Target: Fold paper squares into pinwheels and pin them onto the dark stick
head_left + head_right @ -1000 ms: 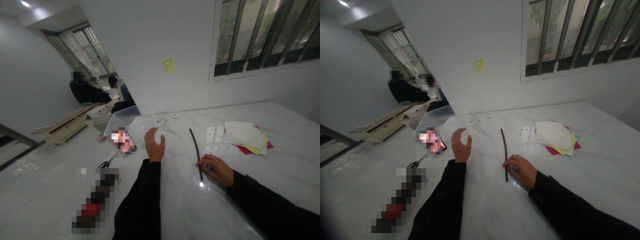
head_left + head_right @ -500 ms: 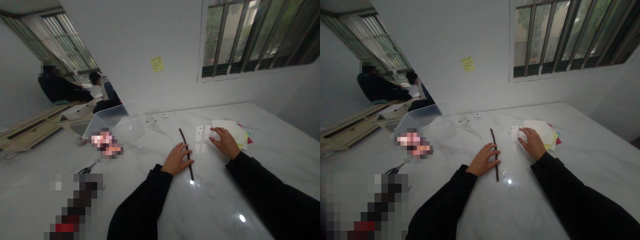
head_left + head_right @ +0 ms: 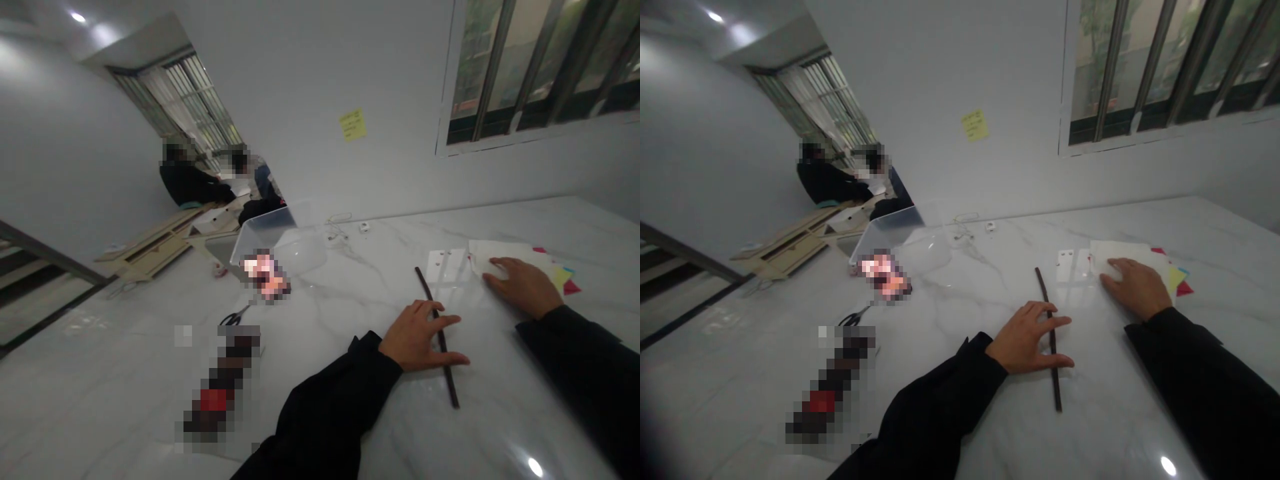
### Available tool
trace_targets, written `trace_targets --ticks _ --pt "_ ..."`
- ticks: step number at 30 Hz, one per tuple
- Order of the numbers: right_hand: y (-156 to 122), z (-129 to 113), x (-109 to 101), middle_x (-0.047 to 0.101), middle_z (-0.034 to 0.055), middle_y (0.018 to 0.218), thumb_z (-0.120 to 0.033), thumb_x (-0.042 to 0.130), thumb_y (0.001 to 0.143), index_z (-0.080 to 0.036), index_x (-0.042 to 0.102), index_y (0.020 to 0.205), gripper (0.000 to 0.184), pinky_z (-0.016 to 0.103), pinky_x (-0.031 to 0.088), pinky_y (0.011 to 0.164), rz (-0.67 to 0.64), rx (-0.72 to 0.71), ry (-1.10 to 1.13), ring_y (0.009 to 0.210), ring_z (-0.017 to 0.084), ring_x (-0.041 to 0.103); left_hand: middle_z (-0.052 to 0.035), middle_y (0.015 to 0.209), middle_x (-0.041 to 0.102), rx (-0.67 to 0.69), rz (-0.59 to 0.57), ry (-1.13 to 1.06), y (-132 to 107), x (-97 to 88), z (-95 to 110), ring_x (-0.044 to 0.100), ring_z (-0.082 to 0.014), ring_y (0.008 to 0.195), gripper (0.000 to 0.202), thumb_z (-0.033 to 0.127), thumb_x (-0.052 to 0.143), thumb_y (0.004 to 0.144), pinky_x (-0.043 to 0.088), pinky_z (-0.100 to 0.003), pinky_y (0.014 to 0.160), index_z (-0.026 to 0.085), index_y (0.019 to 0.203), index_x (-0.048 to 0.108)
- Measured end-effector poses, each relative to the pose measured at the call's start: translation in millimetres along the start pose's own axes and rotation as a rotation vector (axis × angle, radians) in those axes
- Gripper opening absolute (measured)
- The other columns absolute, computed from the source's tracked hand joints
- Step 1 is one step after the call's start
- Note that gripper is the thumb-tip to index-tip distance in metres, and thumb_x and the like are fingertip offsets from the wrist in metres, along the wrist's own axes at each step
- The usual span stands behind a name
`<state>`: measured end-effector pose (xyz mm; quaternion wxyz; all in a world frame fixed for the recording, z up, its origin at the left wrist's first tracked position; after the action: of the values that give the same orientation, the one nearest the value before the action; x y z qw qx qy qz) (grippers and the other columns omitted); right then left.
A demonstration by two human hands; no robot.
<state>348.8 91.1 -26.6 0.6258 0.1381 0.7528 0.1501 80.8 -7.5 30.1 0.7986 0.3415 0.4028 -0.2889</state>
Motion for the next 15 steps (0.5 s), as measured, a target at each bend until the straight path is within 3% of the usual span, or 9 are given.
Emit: trace_targets --ticks 4,9,12,15 --pt "-0.6 1.9 -11.5 0.067 0.0167 0.117 -0.039 0.048 0.089 -0.016 0.067 0.114 0.04 0.039 0.044 0.076 -0.031 0.032 -0.009 0.097 0.031 0.064 -0.01 0.127 0.055 -0.011 0.059 -0.035 1.9 -9.6 -4.5 0.046 -0.0246 0.119 0.05 0.056 0.056 0.085 0.039 -0.042 0.105 0.024 0.123 0.061" --pt "0.3 7.7 -21.9 0.073 0.0145 0.094 -0.038 0.05 0.086 -0.021 0.072 0.101 0.032 0.037 0.038 0.059 -0.052 0.136 -0.013 0.073 0.029 0.063 -0.0092 0.117 0.06 -0.037 0.132 -0.084 3.9 -17.8 -14.4 0.049 -0.0217 0.115 0.033 0.044 0.05 0.093 0.04 -0.039 0.102 0.021 0.11 0.067" --pt "2.9 2.1 -38.8 0.072 0.0152 0.092 -0.037 0.05 0.086 -0.019 0.073 0.095 0.031 0.038 0.04 0.063 0.038 0.131 -0.003 0.077 0.029 0.062 -0.0081 0.111 0.063 -0.048 0.2 -0.106 4.5 -23.4 -18.9 0.051 -0.0209 0.111 0.028 0.039 0.051 0.093 0.04 -0.039 0.101 0.022 0.104 0.069" --pt "4.1 -14.1 -72.9 0.07 0.0172 0.094 -0.034 0.048 0.088 -0.016 0.074 0.092 0.032 0.042 0.042 0.079 0.237 0.07 0.012 0.089 0.031 0.061 -0.0075 0.108 0.064 -0.063 0.282 -0.115 4.0 -31.0 -24.1 0.052 -0.0205 0.109 0.024 0.035 0.052 0.093 0.04 -0.04 0.101 0.022 0.1 0.07"
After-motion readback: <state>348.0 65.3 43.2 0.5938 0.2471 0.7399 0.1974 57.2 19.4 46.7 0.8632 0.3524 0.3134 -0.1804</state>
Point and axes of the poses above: each hand's wrist, its own y-axis towards the middle knuckle, its own x-axis out of the palm, z = x × y, the point moved 7 cm from there along y, towards the middle knuckle
